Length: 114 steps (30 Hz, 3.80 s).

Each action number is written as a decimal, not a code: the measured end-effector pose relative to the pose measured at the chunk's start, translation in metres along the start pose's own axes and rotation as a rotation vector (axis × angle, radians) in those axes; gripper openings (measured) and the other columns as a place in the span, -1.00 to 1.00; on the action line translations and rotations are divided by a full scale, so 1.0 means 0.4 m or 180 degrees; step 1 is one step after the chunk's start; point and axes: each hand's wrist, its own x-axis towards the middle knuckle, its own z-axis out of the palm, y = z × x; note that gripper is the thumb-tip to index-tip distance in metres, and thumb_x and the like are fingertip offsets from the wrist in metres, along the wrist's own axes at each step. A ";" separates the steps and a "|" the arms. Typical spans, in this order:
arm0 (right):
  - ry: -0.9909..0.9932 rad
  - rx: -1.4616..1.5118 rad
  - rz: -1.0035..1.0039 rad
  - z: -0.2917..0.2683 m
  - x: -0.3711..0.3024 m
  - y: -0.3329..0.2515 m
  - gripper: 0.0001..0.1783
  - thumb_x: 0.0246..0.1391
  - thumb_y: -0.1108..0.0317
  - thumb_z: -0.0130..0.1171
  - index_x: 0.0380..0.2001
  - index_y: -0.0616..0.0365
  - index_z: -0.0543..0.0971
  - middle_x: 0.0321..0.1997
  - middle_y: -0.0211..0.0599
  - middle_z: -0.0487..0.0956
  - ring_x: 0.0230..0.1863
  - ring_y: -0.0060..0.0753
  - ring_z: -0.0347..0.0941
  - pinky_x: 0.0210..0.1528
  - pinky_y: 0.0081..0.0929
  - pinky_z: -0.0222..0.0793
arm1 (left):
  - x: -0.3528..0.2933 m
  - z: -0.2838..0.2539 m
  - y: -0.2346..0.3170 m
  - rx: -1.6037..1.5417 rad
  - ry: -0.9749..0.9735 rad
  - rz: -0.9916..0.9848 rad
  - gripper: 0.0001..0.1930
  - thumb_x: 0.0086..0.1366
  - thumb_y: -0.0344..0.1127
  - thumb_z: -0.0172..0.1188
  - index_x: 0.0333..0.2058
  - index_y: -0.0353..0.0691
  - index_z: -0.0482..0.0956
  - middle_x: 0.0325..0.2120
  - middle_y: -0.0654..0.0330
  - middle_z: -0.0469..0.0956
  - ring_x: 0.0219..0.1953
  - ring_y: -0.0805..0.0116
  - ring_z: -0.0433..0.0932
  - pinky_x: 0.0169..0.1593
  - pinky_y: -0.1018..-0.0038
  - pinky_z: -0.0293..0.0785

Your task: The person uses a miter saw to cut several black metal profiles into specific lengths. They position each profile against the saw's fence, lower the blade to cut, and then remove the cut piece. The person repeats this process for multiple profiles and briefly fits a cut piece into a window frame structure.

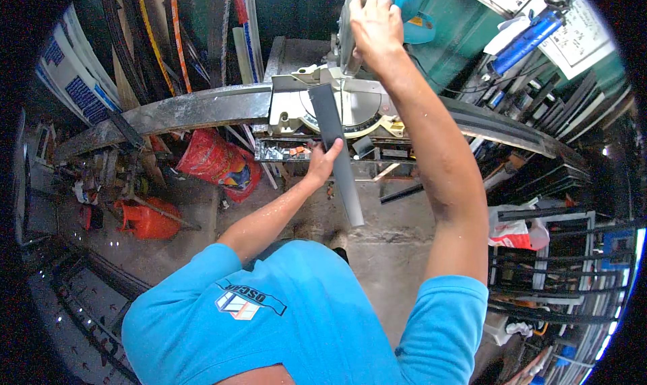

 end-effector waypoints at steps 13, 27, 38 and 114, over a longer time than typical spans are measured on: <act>0.0724 0.0124 -0.1056 0.049 0.089 0.123 -0.31 -0.27 -0.09 0.58 -0.21 0.23 0.60 -0.32 0.02 0.65 -0.20 0.08 0.61 -0.08 -0.11 0.54 | 0.029 0.033 -0.049 0.0429 -0.0238 -0.0139 -0.40 0.40 0.23 0.17 -0.26 -0.36 0.59 -0.40 0.14 0.59 -0.26 0.35 0.51 -0.11 0.32 0.43; -0.2378 0.3063 0.1707 -0.039 0.327 0.261 -0.28 -0.14 -0.01 0.64 0.03 0.20 0.68 0.37 0.28 0.40 0.13 0.19 0.54 -0.01 0.28 0.50 | 0.056 0.042 -0.112 0.0541 -0.0752 -0.0440 -0.39 0.43 0.18 0.13 -0.05 -0.42 0.54 -0.27 0.08 0.60 -0.20 0.28 0.56 -0.10 0.29 0.46; -0.1036 0.2875 0.1447 0.048 0.332 0.297 0.39 -0.33 0.05 0.75 0.42 0.53 0.14 0.24 0.26 0.52 0.14 0.14 0.55 0.02 0.20 0.52 | 0.001 0.074 -0.058 0.0398 -0.0486 -0.0221 -0.46 0.47 0.09 0.10 -0.01 -0.38 0.53 -0.27 0.17 0.59 -0.20 0.40 0.53 -0.14 0.36 0.47; 0.0364 0.2793 0.1310 0.100 -0.037 0.130 0.13 -0.41 -0.02 0.71 0.20 0.33 0.39 0.04 0.31 0.62 0.11 0.26 0.57 0.12 -0.09 0.50 | 0.013 0.092 -0.098 0.1417 0.0202 -0.0120 -0.33 0.52 0.25 -0.12 -0.29 -0.41 0.48 -0.33 -0.21 0.55 -0.16 -0.20 0.55 -0.04 0.06 0.38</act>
